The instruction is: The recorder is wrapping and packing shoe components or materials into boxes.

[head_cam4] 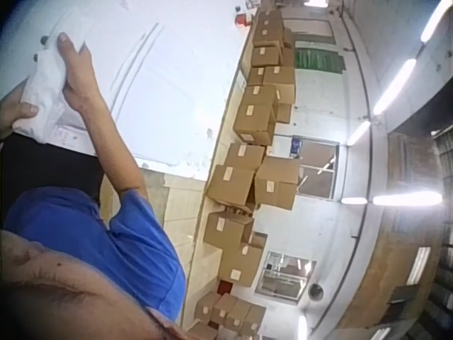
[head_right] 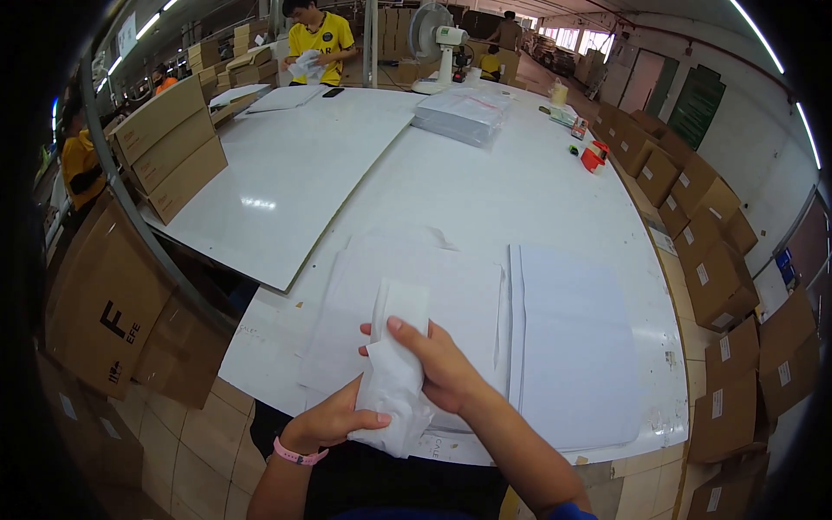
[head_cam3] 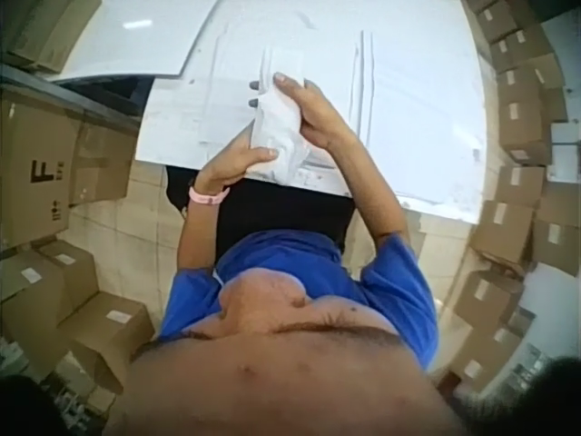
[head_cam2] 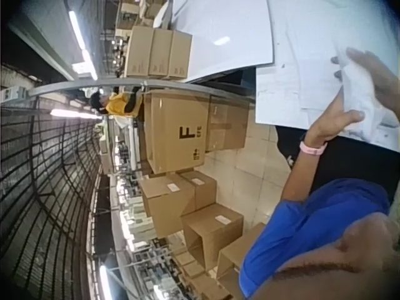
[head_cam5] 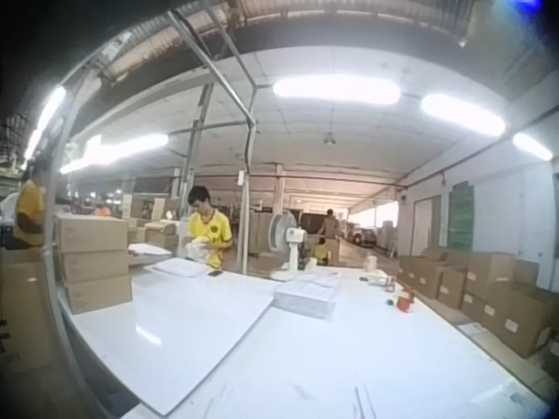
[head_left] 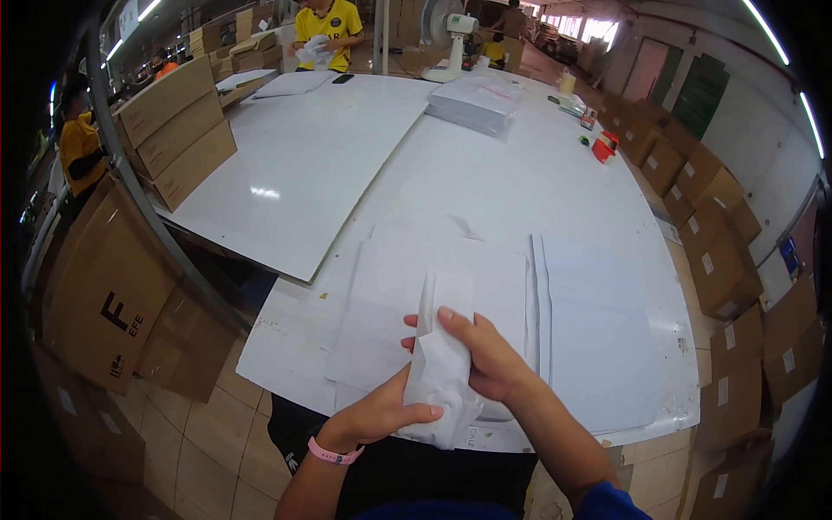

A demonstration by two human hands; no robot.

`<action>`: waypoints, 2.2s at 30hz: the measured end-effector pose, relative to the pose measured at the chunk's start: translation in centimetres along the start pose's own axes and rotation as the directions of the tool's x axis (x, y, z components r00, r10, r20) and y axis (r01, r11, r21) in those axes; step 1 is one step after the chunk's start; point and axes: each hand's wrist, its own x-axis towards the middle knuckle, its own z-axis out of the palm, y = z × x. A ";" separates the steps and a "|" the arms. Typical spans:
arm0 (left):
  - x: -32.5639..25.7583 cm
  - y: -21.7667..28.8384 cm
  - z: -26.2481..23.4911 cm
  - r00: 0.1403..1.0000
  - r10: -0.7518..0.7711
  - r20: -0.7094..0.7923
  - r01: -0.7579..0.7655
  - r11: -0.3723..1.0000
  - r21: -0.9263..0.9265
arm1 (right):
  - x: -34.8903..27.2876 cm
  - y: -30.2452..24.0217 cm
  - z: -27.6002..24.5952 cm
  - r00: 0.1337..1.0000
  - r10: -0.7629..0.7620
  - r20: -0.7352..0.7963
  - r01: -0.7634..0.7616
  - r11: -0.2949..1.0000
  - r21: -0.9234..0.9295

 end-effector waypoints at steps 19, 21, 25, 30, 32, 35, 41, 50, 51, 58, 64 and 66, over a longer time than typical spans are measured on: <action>-0.5 -2.6 1.3 0.983 0.132 -0.128 -0.182 0.796 -0.577 | -5.6 3.2 -2.2 0.758 -0.397 0.518 0.612 0.154 -0.776; -0.3 -1.4 2.8 0.980 0.119 -0.158 -0.190 0.795 -0.576 | -5.0 4.1 -3.2 0.731 -0.419 0.538 0.648 0.180 -0.741; 0.8 -0.1 3.7 0.915 0.202 -0.350 -0.259 0.958 -0.125 | -5.1 7.0 -0.7 0.649 -0.740 0.179 0.677 0.453 -0.580; 1.2 -0.8 3.8 0.772 0.443 -0.457 -0.527 0.847 -0.069 | -7.4 6.3 1.4 0.978 -0.198 -0.060 0.189 0.972 -0.137; 1.6 -1.4 4.6 0.653 0.592 -0.473 -0.606 0.782 0.143 | -7.1 6.8 1.1 0.990 -0.131 -0.056 0.127 0.990 -0.065; 0.5 -2.2 2.7 0.749 0.528 -0.401 -0.476 0.849 0.229 | -7.4 5.8 1.4 0.984 -0.154 -0.086 0.153 0.988 -0.009; -3.8 0.3 -0.5 0.859 0.495 -0.128 -0.492 0.869 0.060 | -7.9 5.4 -0.3 0.953 -0.302 -0.013 0.288 0.921 -0.263; -3.8 1.6 1.9 0.894 0.403 -0.194 -0.318 0.878 0.358 | -7.6 7.5 0.1 0.934 -0.343 0.099 0.356 0.874 -0.332; -3.7 1.1 2.2 0.872 0.432 -0.230 -0.307 0.849 0.431 | -7.6 7.6 0.4 0.932 -0.350 0.092 0.361 0.872 -0.331; -0.4 -4.0 6.9 0.576 0.702 -0.420 -0.327 0.668 0.669 | -8.4 9.1 2.6 0.855 -0.473 -0.210 0.346 0.824 -0.448; 1.0 -4.1 6.2 0.518 0.855 -0.015 -0.454 0.289 0.843 | -9.5 10.5 3.5 0.652 -0.698 -0.296 0.394 0.646 -0.653; 1.6 -4.9 5.4 0.543 0.840 0.000 -0.458 0.296 0.838 | -9.9 9.9 2.9 0.713 -0.658 -0.241 0.348 0.631 -0.693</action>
